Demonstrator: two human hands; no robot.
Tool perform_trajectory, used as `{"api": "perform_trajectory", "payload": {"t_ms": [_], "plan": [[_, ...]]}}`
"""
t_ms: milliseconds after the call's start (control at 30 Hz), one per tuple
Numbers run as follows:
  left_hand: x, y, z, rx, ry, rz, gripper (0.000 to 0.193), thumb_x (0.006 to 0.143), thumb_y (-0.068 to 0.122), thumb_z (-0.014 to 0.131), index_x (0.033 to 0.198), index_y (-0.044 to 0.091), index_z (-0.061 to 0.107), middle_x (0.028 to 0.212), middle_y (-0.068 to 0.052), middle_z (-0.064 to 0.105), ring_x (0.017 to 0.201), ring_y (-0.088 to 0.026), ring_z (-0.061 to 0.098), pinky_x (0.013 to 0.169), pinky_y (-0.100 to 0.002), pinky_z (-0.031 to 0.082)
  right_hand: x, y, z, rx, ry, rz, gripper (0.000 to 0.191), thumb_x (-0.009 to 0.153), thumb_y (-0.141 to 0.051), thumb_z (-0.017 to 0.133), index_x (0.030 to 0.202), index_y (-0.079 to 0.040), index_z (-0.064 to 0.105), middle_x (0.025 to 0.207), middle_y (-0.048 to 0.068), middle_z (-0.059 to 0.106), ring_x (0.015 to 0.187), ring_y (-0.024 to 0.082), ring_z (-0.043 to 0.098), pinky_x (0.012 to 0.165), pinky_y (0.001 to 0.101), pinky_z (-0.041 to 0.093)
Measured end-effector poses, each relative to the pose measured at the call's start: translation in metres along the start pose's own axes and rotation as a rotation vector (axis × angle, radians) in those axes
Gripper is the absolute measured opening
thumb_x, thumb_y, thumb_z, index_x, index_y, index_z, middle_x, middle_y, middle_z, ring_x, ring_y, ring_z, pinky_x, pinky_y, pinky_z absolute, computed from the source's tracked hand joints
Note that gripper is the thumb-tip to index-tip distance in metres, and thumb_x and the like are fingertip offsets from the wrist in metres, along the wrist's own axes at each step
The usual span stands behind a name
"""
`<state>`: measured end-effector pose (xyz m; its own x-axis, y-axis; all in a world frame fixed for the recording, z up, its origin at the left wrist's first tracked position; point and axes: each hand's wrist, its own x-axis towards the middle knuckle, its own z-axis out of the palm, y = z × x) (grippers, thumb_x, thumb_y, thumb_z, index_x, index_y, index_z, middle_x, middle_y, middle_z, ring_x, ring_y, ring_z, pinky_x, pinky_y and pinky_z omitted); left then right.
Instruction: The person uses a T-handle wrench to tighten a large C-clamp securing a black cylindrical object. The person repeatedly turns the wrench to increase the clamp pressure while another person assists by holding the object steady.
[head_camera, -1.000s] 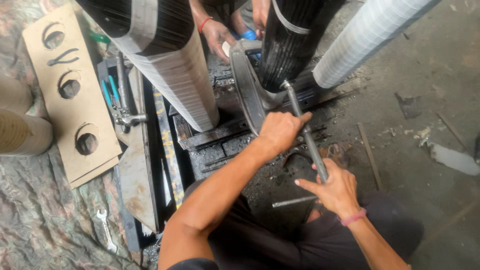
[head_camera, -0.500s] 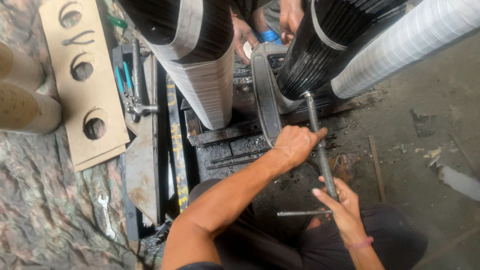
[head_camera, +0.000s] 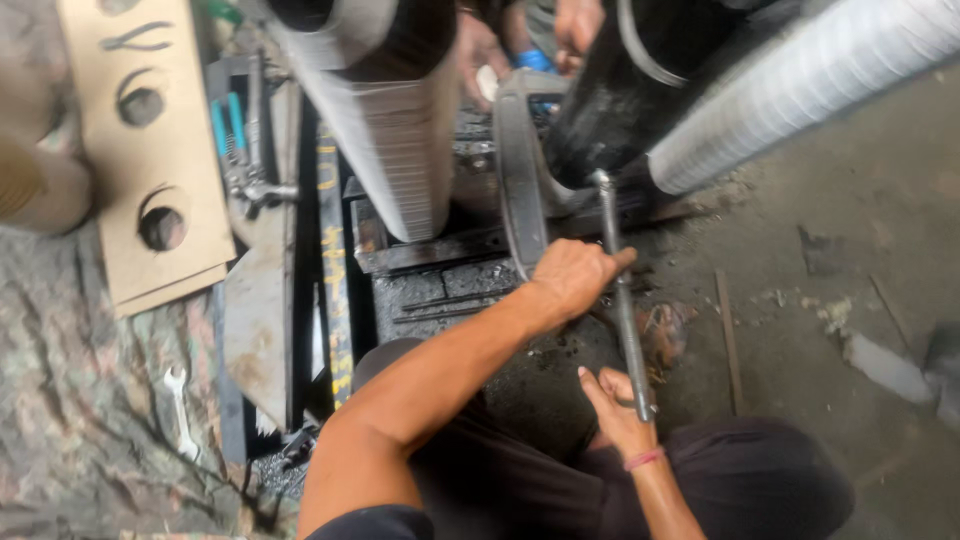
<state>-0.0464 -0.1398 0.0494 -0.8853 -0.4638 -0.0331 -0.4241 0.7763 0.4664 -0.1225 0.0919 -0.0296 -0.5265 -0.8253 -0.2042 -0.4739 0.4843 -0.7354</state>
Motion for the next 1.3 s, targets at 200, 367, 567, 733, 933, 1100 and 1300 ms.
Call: {"api": "perform_trajectory", "payload": {"t_ms": [200, 367, 567, 733, 933, 1100, 1300], "plan": [[0.002, 0.004, 0.002, 0.062, 0.008, 0.032, 0.055, 0.093, 0.008, 0.054, 0.146, 0.021, 0.053, 0.076, -0.015, 0.072, 0.07, -0.031, 0.074, 0.058, -0.044, 0.056, 0.016, -0.04, -0.08, -0.602, -0.262, -0.052, 0.042, 0.08, -0.045, 0.081, 0.058, -0.011, 0.068, 0.053, 0.005, 0.072, 0.054, 0.023, 0.063, 0.087, 0.0372, 0.042], [0.001, 0.005, 0.003, 0.019, -0.06, -0.021, 0.056, 0.093, 0.008, 0.055, 0.148, 0.02, 0.051, 0.077, -0.015, 0.073, 0.071, -0.033, 0.074, 0.062, -0.046, 0.057, 0.021, -0.028, -0.119, -0.252, -0.371, -0.445, 0.056, 0.064, -0.047, 0.093, 0.104, -0.013, 0.072, 0.078, -0.001, 0.08, 0.086, 0.017, 0.071, 0.091, 0.0457, 0.032], [-0.002, 0.002, 0.008, 0.029, 0.067, 0.039, 0.062, 0.085, 0.006, 0.058, 0.145, 0.022, 0.054, 0.082, -0.02, 0.072, 0.07, -0.037, 0.072, 0.061, -0.049, 0.057, 0.01, 0.027, -0.108, 0.005, 0.253, 0.022, 0.062, 0.085, -0.045, 0.086, 0.125, -0.007, 0.06, 0.105, 0.006, 0.066, 0.101, 0.021, 0.063, 0.085, 0.039, 0.051], [-0.001, 0.002, 0.008, 0.031, -0.032, 0.0, 0.058, 0.09, 0.006, 0.056, 0.146, 0.023, 0.052, 0.079, -0.021, 0.07, 0.068, -0.037, 0.071, 0.058, -0.05, 0.055, -0.008, 0.055, -0.036, 1.146, 0.243, 1.089, 0.058, 0.093, -0.063, 0.055, 0.113, -0.009, 0.06, 0.101, 0.008, 0.069, 0.083, 0.022, 0.055, 0.074, 0.0418, 0.05], [0.004, 0.009, 0.002, 0.052, -0.071, -0.046, 0.046, 0.098, 0.008, 0.051, 0.14, 0.027, 0.054, 0.068, -0.015, 0.065, 0.056, -0.032, 0.068, 0.049, -0.046, 0.053, 0.012, 0.043, -0.05, 1.653, 0.347, 0.704, 0.062, 0.105, -0.069, 0.033, 0.082, -0.013, 0.048, 0.073, 0.003, 0.052, 0.064, 0.015, 0.047, 0.073, 0.0358, 0.045], [0.007, 0.015, 0.0, 0.042, -0.063, -0.074, 0.039, 0.101, 0.007, 0.049, 0.132, 0.028, 0.059, 0.071, -0.011, 0.066, 0.057, -0.029, 0.067, 0.049, -0.045, 0.052, -0.02, -0.038, -0.119, 1.331, 0.365, -0.278, 0.075, 0.114, -0.069, 0.022, 0.066, -0.015, 0.045, 0.059, -0.002, 0.042, 0.057, 0.013, 0.04, 0.072, 0.0336, 0.038], [-0.004, 0.003, 0.002, 0.192, 0.051, -0.007, 0.051, 0.094, 0.008, 0.053, 0.141, 0.028, 0.055, 0.076, -0.014, 0.07, 0.064, -0.032, 0.07, 0.053, -0.045, 0.054, -0.032, -0.097, 0.009, -0.136, -0.245, -0.694, 0.03, 0.101, -0.024, 0.049, 0.088, -0.007, 0.069, 0.078, 0.008, 0.068, 0.066, 0.023, 0.059, 0.064, 0.0396, 0.039]]}}
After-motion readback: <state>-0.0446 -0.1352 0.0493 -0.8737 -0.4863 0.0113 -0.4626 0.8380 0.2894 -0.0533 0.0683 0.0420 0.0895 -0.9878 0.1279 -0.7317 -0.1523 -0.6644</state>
